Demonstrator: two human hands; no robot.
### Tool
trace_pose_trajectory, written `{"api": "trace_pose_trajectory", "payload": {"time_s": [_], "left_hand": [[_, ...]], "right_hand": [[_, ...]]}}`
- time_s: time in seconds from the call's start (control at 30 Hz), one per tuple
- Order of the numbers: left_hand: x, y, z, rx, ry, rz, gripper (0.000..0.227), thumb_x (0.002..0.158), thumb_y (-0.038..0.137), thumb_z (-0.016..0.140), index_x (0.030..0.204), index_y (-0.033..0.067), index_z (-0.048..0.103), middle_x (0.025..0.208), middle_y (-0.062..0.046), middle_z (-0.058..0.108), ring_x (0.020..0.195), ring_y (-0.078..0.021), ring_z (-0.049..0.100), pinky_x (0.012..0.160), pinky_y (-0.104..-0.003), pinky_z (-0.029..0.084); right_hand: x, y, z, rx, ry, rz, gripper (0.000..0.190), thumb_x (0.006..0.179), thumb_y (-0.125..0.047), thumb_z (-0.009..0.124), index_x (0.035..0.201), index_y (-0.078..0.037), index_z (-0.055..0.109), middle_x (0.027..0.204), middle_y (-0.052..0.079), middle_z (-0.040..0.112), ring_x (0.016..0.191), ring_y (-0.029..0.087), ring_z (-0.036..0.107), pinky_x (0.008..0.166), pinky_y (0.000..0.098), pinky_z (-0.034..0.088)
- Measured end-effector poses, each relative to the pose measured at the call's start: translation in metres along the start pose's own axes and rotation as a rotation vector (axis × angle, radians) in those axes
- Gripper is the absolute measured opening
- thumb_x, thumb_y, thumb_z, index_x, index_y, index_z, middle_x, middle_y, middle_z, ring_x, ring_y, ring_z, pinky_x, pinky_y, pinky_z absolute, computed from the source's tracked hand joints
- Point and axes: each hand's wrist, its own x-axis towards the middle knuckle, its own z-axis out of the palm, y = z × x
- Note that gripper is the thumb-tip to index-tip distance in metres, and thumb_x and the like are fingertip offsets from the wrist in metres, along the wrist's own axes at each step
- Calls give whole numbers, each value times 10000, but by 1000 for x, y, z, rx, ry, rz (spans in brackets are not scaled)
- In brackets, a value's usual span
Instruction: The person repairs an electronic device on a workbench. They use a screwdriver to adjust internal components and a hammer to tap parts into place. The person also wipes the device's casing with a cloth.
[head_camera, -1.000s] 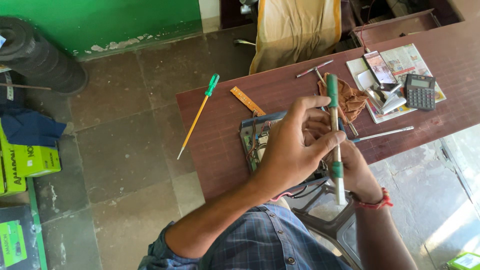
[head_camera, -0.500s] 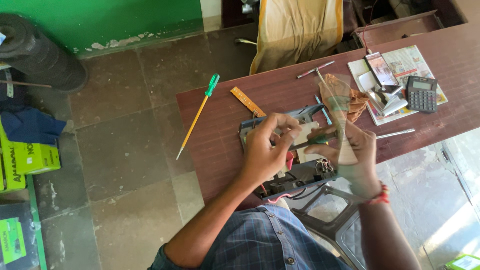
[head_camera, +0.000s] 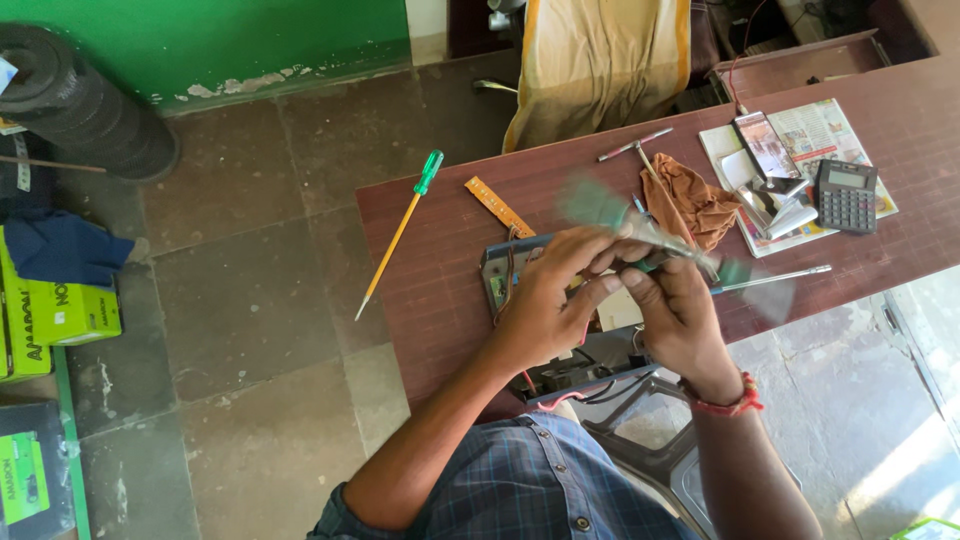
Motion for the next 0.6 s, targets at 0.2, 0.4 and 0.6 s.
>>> {"api": "trace_pose_trajectory", "payload": {"time_s": [0.2, 0.4, 0.6], "left_hand": [[1, -4, 1, 61, 28, 144, 498, 927, -1, 726, 1404, 54, 595, 1355, -148, 677, 1280, -278, 652, 1108, -374, 511], [1, -4, -1, 48, 90, 132, 427, 937, 0, 744, 1344, 50, 626, 1287, -136, 708, 1185, -258, 717, 1032, -347, 566], [-7, -2, -1, 81, 163, 90, 423, 883, 51, 792, 1286, 49, 666, 1208, -140, 748, 1082, -235, 726, 980, -347, 563]], "right_hand": [[-3, -10, -13, -149, -112, 15, 268, 1014, 54, 479, 1274, 24, 537, 1225, 109, 658, 1153, 161, 612, 1032, 298, 488], [-6, -21, -12, -96, -192, 12, 357, 1009, 54, 533, 1356, -18, 490, 1357, 120, 643, 1224, 156, 633, 1021, 281, 518], [-13, -16, -13, -404, -17, 91, 257, 956, 6, 694, 1211, -24, 682, 1121, 116, 783, 942, 167, 735, 809, 276, 578]]}}
